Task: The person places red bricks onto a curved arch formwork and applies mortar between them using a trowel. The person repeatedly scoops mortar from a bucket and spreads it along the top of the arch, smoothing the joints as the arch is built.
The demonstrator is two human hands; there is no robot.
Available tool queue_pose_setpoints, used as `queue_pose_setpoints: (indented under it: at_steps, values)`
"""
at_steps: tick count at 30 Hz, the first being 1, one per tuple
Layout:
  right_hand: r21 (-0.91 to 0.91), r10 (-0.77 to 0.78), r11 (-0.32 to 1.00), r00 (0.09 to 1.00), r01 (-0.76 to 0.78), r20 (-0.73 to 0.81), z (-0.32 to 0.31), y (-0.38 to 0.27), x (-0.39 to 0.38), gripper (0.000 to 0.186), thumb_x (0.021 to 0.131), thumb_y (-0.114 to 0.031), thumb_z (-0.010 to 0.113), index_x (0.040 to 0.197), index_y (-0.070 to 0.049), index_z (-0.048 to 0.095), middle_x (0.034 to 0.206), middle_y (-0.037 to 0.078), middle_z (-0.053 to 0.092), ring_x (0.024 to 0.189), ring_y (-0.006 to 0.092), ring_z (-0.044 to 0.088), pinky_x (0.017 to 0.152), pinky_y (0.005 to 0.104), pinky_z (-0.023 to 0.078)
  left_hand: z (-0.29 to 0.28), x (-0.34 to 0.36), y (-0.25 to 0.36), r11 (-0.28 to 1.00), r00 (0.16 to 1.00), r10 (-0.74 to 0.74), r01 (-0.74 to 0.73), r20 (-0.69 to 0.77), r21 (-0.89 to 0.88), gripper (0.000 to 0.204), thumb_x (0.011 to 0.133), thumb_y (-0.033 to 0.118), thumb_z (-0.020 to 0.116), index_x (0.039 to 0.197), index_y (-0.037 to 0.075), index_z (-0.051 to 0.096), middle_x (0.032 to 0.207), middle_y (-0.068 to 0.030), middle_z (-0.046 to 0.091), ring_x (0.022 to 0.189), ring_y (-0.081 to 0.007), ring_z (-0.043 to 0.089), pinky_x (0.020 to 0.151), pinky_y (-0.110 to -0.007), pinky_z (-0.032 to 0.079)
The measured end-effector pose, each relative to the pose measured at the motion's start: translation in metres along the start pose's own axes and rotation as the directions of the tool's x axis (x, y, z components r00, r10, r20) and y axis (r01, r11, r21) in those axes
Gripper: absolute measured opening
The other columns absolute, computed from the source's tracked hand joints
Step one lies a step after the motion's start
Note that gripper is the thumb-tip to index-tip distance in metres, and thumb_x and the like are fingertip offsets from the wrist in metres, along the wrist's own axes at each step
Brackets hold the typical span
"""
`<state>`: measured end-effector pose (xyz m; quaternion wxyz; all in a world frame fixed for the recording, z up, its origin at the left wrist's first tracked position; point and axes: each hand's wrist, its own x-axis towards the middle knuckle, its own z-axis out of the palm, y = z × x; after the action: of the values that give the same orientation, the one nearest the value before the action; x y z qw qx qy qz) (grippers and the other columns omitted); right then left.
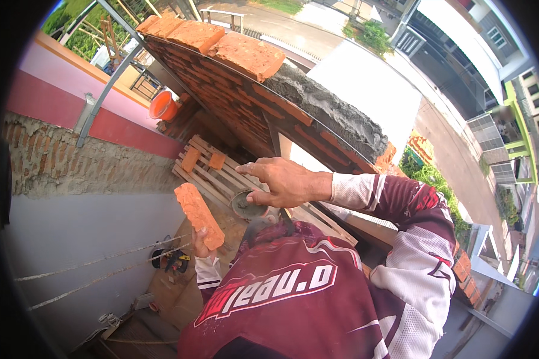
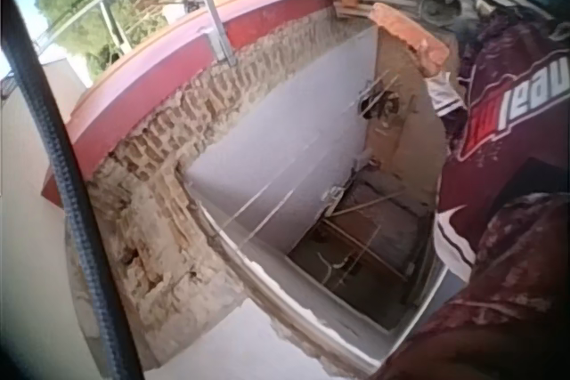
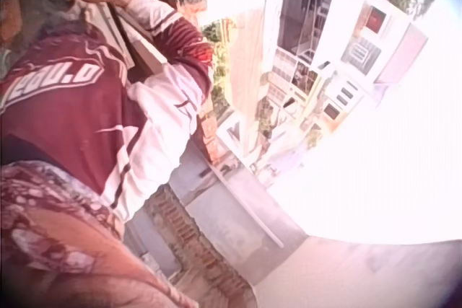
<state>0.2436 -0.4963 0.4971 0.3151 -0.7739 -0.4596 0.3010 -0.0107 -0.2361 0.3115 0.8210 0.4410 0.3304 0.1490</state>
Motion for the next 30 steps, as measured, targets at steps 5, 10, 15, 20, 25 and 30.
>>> queue_pose_setpoints:
  at_steps: [5, 10, 15, 20, 25, 30]
  values:
    - [0.588, 0.315, 0.789, 0.939, -0.178, -0.139, 0.039, 0.0, -0.015, 0.112, 0.087, -0.054, 0.074, 0.164, -0.005, 0.009, 0.148, 0.034, 0.044, 0.137, 0.0419, 0.048, 0.11, 0.0498, 0.044, 0.16, 0.004, 0.057, 0.991, 0.858, -0.108, 0.134, 0.503, -0.016, 0.078, 0.076, 0.025, 0.078, 0.14, 0.0, 0.039, 0.122, -0.0144, 0.057, 0.106, -0.0226, 0.064, 0.09, -0.037, 0.058]
    - [0.754, 0.28, 0.592, 0.804, 0.285, -0.524, 0.005, -0.017, -0.064, 0.109, 0.085, -0.045, 0.076, 0.164, -0.008, 0.011, 0.148, 0.023, 0.048, 0.135, 0.0339, 0.051, 0.11, 0.047, 0.044, 0.276, -0.021, 0.071, 0.979, 0.68, -0.106, 0.198, 0.725, -0.043, 0.095, 0.081, 0.031, 0.089, 0.141, -0.008, 0.028, 0.129, -0.0208, 0.056, 0.116, -0.0214, 0.063, 0.099, -0.035, 0.055]
    - [0.687, 0.369, 0.636, 0.643, 0.352, -0.671, -0.069, -0.014, -0.12, 0.085, 0.09, -0.028, 0.063, 0.162, -0.007, 0.023, 0.141, 0.02, 0.053, 0.126, 0.0262, 0.059, 0.107, 0.0386, 0.048, 0.384, -0.025, 0.064, 0.992, 0.546, -0.127, 0.07, 0.828, 0.105, 0.121, 0.07, 0.067, 0.087, 0.14, -0.015, 0.032, 0.127, -0.0246, 0.056, 0.12, -0.0262, 0.059, 0.098, -0.033, 0.053]
    - [0.42, 0.406, 0.896, 0.642, -0.142, -0.65, -0.15, 0.034, -0.126, 0.08, 0.086, -0.028, 0.068, 0.158, -0.009, 0.038, 0.108, 0.017, 0.067, 0.102, 0.0201, 0.064, 0.083, 0.0328, 0.05, 0.358, -0.016, 0.052, 0.941, 0.436, -0.196, -0.168, 0.878, 0.293, 0.134, 0.071, 0.08, 0.076, 0.15, -0.017, 0.028, 0.142, -0.0393, 0.046, 0.133, -0.0354, 0.053, 0.111, -0.043, 0.044]
    - [0.17, 0.437, 0.894, 0.722, -0.414, -0.536, -0.167, 0.082, -0.094, 0.086, 0.075, -0.036, 0.076, 0.154, -0.014, 0.046, 0.112, 0.02, 0.066, 0.103, 0.0253, 0.063, 0.092, 0.0379, 0.048, 0.194, 0.072, -0.035, 0.848, 0.501, -0.506, 0.139, 0.702, 0.511, 0.06, 0.099, 0.038, 0.069, 0.144, 0.003, 0.051, 0.124, -0.0081, 0.07, 0.11, -0.0145, 0.066, 0.087, -0.026, 0.052]
    - [-0.013, 0.35, 0.911, 0.792, -0.411, -0.5, -0.153, 0.088, -0.06, 0.083, 0.071, -0.039, 0.078, 0.146, -0.013, 0.056, 0.131, 0.021, 0.064, 0.121, 0.0318, 0.061, 0.106, 0.0425, 0.046, -0.092, 0.134, -0.144, 0.682, 0.849, -0.501, 0.505, -0.165, 0.529, 0.021, 0.095, 0.03, 0.072, 0.09, 0.015, 0.059, 0.064, 0.0053, 0.051, 0.045, -0.0092, 0.043, 0.037, -0.029, 0.029]
